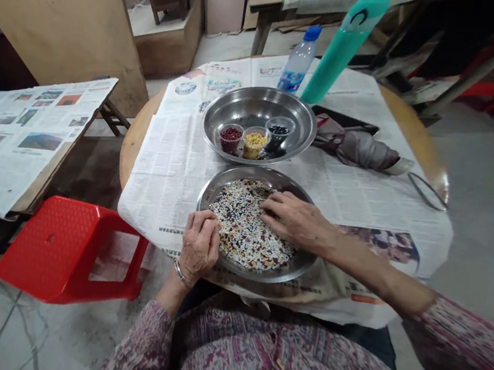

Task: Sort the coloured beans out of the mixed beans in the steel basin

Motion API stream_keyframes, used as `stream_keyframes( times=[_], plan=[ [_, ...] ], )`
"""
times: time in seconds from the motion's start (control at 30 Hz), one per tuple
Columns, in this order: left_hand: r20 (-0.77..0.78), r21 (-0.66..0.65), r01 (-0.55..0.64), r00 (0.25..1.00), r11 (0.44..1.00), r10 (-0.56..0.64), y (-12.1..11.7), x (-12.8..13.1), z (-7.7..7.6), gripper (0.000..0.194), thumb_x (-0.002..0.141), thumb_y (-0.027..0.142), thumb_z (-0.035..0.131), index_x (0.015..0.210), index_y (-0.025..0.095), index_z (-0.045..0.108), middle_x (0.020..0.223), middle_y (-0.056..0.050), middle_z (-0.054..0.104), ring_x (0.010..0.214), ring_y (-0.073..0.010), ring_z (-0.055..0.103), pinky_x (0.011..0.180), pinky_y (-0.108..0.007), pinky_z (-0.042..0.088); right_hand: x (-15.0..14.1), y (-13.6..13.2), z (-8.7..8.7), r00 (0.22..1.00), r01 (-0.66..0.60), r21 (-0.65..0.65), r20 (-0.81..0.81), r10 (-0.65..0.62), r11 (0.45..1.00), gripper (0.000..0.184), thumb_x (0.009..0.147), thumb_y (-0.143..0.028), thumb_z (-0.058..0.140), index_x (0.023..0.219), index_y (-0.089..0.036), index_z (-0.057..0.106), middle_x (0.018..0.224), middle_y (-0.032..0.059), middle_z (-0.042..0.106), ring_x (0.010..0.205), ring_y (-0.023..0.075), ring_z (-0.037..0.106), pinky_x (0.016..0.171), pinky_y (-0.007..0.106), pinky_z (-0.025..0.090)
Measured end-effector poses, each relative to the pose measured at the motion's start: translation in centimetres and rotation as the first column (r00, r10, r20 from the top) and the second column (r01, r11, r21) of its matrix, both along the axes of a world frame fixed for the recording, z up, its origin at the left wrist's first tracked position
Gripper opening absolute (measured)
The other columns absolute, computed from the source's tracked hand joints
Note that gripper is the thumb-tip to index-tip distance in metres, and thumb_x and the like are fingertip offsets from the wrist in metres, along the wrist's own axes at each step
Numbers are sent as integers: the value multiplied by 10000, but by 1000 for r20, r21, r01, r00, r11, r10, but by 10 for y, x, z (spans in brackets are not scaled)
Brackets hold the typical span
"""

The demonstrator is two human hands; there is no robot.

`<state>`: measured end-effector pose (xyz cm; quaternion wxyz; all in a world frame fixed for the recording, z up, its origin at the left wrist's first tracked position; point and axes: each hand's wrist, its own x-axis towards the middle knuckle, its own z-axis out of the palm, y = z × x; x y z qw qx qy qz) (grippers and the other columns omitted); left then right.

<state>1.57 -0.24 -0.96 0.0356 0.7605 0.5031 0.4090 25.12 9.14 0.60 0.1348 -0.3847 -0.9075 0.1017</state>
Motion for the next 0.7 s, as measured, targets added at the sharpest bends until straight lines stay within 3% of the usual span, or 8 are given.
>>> stream_keyframes(
  times=[0.2, 0.3, 0.43, 0.53, 0.7],
  plan=[
    [-17, -4, 3, 1000, 1000, -3, 0, 0, 1, 155, 962, 119, 412, 915, 170, 551, 1016, -92, 584, 999, -206, 533, 907, -388, 438, -5, -34, 14, 948, -202, -213, -288, 136, 956, 198, 933, -236, 488, 1061, -213, 638, 1067, 86, 637, 994, 195, 612, 884, 357, 502],
    [-20, 5, 2, 1000, 1000, -2, 0, 0, 1, 152, 959, 117, 418, 907, 168, 551, 1001, -91, 582, 994, -206, 536, 906, -385, 438, 6, -35, 24, 964, -217, -276, -215, 159, 936, 175, 923, -222, 501, 1034, -217, 635, 1011, 72, 638, 946, 194, 613, 844, 344, 496],
    [-20, 0, -4, 1000, 1000, 4, 0, 1, 1, 141, 954, 113, 429, 908, 163, 553, 999, -91, 585, 982, -204, 535, 905, -387, 436, 17, -40, 28, 961, -271, -381, -47, 274, 884, 219, 925, -159, 457, 791, -206, 624, 818, 42, 625, 786, 175, 585, 736, 314, 472],
    [-17, 2, -3, 1000, 1000, 3, 0, 1, 1, 140, 954, 115, 432, 918, 165, 557, 996, -88, 589, 984, -202, 540, 908, -389, 437, 10, -45, 23, 952, -290, -326, -1, 306, 900, 278, 906, -106, 432, 747, -203, 639, 794, 50, 633, 779, 179, 583, 736, 321, 472],
    [-24, -9, -5, 1000, 1000, 5, 0, 1, 2, 148, 956, 124, 427, 916, 166, 563, 990, -89, 589, 985, -206, 542, 904, -394, 442, -14, -31, 14, 983, -178, -41, -60, 175, 983, 325, 879, -95, 453, 1101, -206, 662, 1077, 94, 663, 1014, 225, 587, 862, 376, 501]
  ],
)
